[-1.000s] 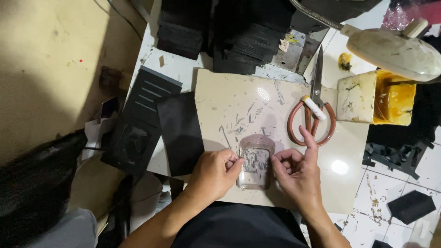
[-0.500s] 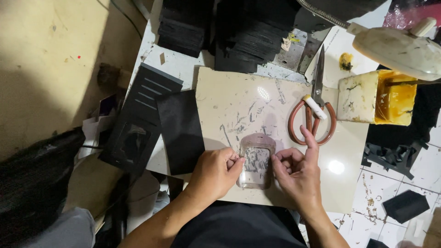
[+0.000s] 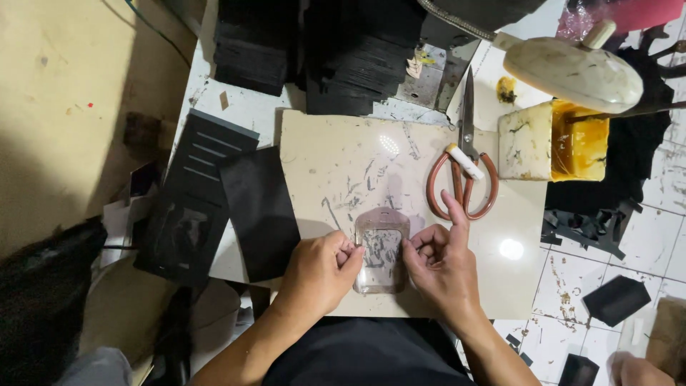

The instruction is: The person applies glue to the edges of a black leather piece using a small brush, then presses it onto a template. They repeat the process on a second leather piece, applying glue to its edges and pressing it down.

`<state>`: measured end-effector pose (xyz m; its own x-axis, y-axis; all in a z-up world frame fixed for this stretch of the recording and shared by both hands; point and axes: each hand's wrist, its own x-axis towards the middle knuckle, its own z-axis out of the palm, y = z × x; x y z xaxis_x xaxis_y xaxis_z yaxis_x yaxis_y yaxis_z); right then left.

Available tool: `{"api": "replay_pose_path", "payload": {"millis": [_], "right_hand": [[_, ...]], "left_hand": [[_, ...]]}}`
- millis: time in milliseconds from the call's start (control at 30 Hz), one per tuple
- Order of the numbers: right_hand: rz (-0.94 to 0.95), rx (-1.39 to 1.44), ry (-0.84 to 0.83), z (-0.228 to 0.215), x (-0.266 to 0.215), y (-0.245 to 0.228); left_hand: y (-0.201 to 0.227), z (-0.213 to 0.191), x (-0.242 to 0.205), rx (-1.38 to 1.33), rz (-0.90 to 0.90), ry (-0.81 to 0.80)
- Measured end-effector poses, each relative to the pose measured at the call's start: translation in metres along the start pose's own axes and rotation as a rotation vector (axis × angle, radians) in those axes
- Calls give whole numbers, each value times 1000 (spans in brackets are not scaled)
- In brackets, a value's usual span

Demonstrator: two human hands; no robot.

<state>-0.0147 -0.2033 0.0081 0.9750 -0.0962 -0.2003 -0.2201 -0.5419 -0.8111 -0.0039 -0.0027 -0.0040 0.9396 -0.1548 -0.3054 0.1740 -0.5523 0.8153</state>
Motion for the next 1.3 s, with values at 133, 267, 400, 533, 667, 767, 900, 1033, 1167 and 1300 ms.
{"api": "replay_pose_path", "payload": {"millis": [133,267,400,533,667,767,900,1033,1167,1300], "right_hand": [[-23,-73,-12,-1,1,4],[-26,-107,24,-1,0,3],[-36,-108,15,-3,0,3],[-27,-160,-20,-11,3,-2],[-38,-208,-13,-18,7,-10],[-46,-169,12,-18,8,-12],[-71,-207,30,-10,8,-9],[-102,-301,34,-5,8,-6],[-168,-349,74,-8,11,-3],[-321,-251,117,-12,19,-9]], "left_hand": [[2,-1,3,31,-20,-63],[0,1,3,39,-27,-52],[1,-4,-1,65,13,2],[-5,-3,-5,200,21,10],[-9,0,-10,298,160,102],[-4,-3,-15,316,291,202],[2,-5,-11,331,528,245],[-11,10,-9,345,616,190],[-11,10,-10,434,601,94],[-6,4,-12,406,628,139]]}}
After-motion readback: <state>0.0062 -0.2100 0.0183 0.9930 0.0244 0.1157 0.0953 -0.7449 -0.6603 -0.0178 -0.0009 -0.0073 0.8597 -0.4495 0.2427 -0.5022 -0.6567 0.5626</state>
